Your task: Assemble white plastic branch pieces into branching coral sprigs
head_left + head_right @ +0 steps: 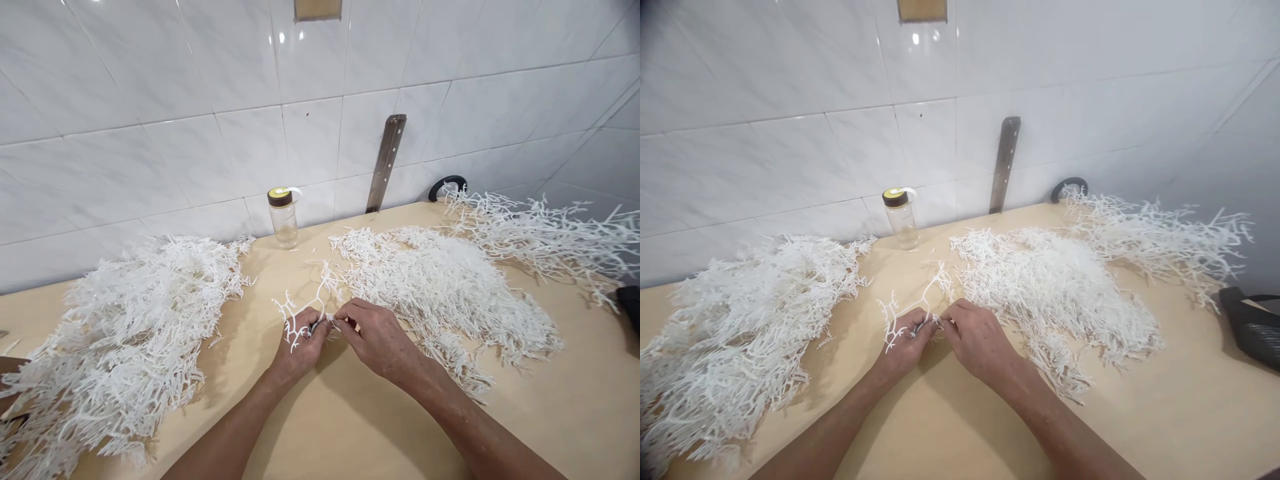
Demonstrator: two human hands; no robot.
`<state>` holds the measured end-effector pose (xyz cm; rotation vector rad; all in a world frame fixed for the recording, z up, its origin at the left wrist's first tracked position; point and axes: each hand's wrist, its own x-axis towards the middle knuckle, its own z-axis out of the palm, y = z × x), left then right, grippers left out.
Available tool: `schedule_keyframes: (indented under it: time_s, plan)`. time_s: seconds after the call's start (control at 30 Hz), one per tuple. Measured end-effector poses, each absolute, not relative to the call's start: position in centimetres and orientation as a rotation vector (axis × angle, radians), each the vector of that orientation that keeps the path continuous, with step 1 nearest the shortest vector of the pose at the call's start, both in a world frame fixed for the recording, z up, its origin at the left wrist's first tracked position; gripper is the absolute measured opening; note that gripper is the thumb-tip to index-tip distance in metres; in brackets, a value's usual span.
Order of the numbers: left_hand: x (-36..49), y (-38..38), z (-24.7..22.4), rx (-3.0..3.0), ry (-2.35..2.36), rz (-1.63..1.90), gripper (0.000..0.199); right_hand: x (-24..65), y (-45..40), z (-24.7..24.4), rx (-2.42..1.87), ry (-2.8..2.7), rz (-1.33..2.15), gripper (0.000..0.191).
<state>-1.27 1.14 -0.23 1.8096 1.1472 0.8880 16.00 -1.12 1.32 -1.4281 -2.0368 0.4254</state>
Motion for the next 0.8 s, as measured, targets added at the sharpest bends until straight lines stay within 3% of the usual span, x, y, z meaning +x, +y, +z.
schedule_keyframes:
  time_s: [0.8]
  plan:
    - [-1.3,1.0,0.1,1.751,1.132,0.852,0.032,15.0,-0.9,0.7,-1.557,-1.931,0.522,0.013]
